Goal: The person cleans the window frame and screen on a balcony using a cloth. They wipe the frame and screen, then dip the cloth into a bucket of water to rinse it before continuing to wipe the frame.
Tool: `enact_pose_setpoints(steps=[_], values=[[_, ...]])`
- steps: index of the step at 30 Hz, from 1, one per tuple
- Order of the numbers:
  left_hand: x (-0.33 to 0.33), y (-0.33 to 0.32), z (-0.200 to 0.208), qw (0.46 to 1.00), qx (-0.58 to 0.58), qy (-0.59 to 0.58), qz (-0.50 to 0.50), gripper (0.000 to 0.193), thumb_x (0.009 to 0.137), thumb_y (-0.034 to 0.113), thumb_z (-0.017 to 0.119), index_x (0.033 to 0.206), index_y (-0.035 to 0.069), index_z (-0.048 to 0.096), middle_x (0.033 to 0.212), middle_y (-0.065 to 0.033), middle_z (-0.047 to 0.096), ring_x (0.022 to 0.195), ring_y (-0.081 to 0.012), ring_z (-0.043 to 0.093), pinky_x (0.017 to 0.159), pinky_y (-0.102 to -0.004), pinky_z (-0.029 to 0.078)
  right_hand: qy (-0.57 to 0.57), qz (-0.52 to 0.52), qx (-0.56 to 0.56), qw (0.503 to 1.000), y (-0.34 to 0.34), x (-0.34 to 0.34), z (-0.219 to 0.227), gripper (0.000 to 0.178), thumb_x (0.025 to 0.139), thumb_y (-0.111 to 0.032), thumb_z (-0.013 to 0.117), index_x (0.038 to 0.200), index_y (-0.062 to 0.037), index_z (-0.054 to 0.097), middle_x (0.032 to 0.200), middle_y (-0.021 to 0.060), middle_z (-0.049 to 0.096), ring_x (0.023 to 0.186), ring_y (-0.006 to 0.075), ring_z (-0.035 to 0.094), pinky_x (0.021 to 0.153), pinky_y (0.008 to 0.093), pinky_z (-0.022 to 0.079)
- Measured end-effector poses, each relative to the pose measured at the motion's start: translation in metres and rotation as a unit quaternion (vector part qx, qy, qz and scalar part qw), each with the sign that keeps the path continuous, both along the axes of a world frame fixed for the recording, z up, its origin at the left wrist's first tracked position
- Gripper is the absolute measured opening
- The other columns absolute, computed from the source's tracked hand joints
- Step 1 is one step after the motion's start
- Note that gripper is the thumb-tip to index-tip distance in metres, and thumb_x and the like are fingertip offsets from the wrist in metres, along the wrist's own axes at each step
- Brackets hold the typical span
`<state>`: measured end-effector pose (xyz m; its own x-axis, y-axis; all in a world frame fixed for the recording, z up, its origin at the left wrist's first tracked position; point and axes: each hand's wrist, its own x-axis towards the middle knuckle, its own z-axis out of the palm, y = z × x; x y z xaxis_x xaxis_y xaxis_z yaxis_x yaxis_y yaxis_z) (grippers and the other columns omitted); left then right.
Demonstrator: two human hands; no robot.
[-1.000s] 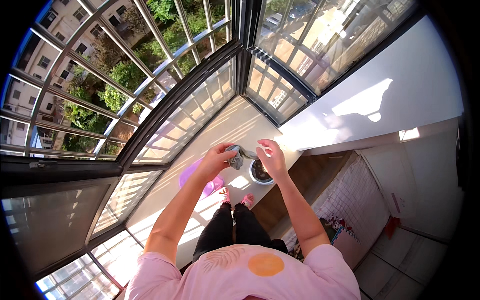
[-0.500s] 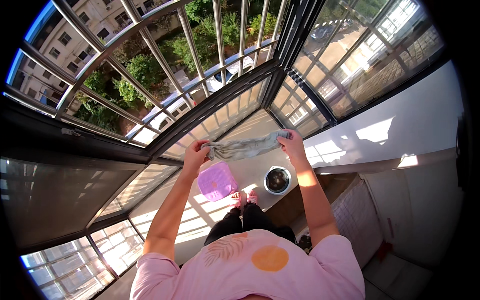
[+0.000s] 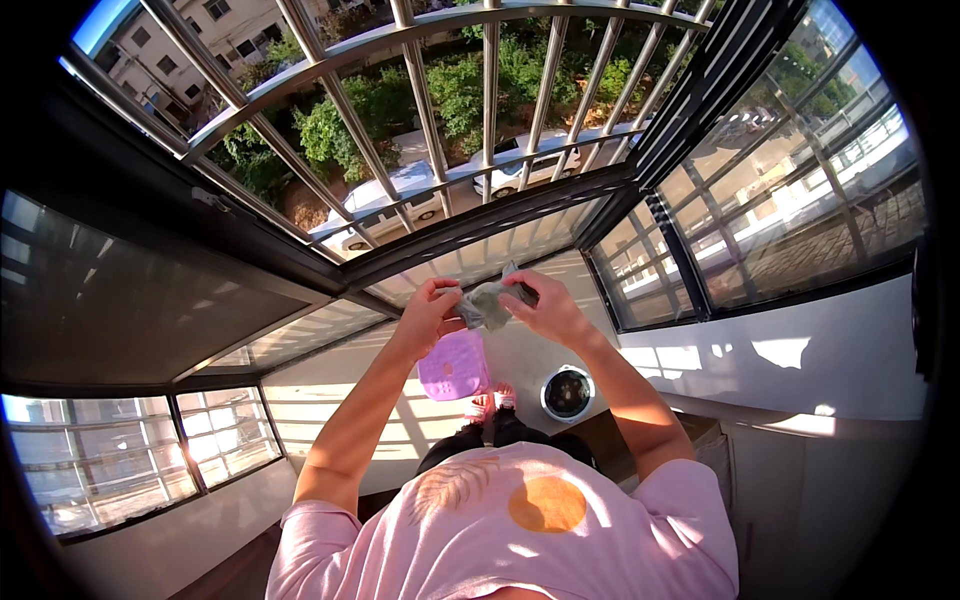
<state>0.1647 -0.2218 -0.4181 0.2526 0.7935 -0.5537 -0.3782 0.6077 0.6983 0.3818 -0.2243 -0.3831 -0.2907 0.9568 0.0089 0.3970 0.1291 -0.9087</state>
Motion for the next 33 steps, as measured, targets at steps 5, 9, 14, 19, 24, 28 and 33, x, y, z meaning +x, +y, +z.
enact_pose_setpoints(steps=[5,9,14,19,24,28,33], values=[[0.002,-0.011,0.029,1.0,0.01,-0.016,0.006,0.036,0.091,0.033,0.049,0.11,0.002,0.044,0.103,-0.0131,0.052,0.093,-0.0274,0.06,0.073,-0.0396,0.055,-0.028,0.052,0.103,0.993,0.013,-0.03,-0.007,0.021,0.082,-0.011,0.058,0.1,-0.0018,0.054,0.089,0.0175,0.061,0.082,0.0353,0.058,0.073,0.0375,0.048],[-0.012,-0.033,-0.008,0.967,-0.233,-0.082,0.062,0.069,0.086,0.055,0.047,0.114,-0.008,0.041,0.121,-0.0238,0.041,0.107,-0.0361,0.051,0.087,-0.0502,0.047,0.017,0.068,0.076,0.995,0.009,-0.032,0.005,0.032,0.08,-0.006,0.057,0.11,-0.0029,0.048,0.087,0.018,0.061,0.082,0.036,0.059,0.074,0.039,0.047],[-0.006,-0.044,-0.026,0.953,-0.153,-0.252,0.069,0.047,0.087,0.037,0.053,0.109,-0.004,0.049,0.108,-0.0191,0.055,0.102,-0.0295,0.054,0.085,-0.0414,0.047,-0.103,0.269,0.243,0.926,-0.027,-0.043,0.002,0.029,0.079,-0.006,0.057,0.107,-0.0027,0.051,0.088,0.0166,0.061,0.083,0.0349,0.059,0.074,0.0393,0.048],[-0.018,-0.064,-0.084,0.972,-0.044,-0.225,0.059,0.027,0.089,0.012,0.044,0.113,0.0,0.048,0.109,-0.0134,0.057,0.098,-0.0241,0.058,0.083,-0.0367,0.049,-0.1,0.257,0.174,0.945,-0.043,-0.044,-0.013,0.026,0.077,-0.007,0.057,0.103,-0.0043,0.054,0.089,0.012,0.061,0.086,0.0326,0.058,0.076,0.0386,0.047],[-0.009,-0.075,-0.029,0.974,-0.034,-0.225,0.024,0.038,0.091,0.009,0.037,0.13,0.009,0.036,0.127,-0.0125,0.045,0.11,-0.0272,0.052,0.093,-0.0462,0.044,-0.026,0.227,0.15,0.962,0.002,-0.042,-0.03,0.028,0.071,-0.011,0.062,0.099,-0.0045,0.057,0.095,0.0116,0.059,0.096,0.0313,0.054,0.082,0.0374,0.045],[0.002,-0.078,-0.014,0.992,-0.032,-0.113,-0.038,0.035,0.093,0.019,0.042,0.127,0.01,0.042,0.112,-0.008,0.055,0.094,-0.0193,0.06,0.081,-0.039,0.053,0.12,0.259,-0.279,0.917,0.003,-0.025,-0.052,0.035,0.077,-0.006,0.057,0.111,-0.0025,0.053,0.103,0.0066,0.057,0.092,0.013,0.054,0.077,0.0275,0.045],[-0.016,-0.064,0.017,0.955,0.024,0.287,-0.065,0.043,0.09,0.025,0.051,0.127,0.007,0.041,0.111,-0.011,0.056,0.095,-0.0194,0.058,0.081,-0.0334,0.049,0.07,0.198,-0.364,0.908,0.01,-0.015,-0.059,0.03,0.078,-0.005,0.058,0.108,-0.0037,0.055,0.093,0.003,0.061,0.081,0.013,0.059,0.072,0.0269,0.05]])
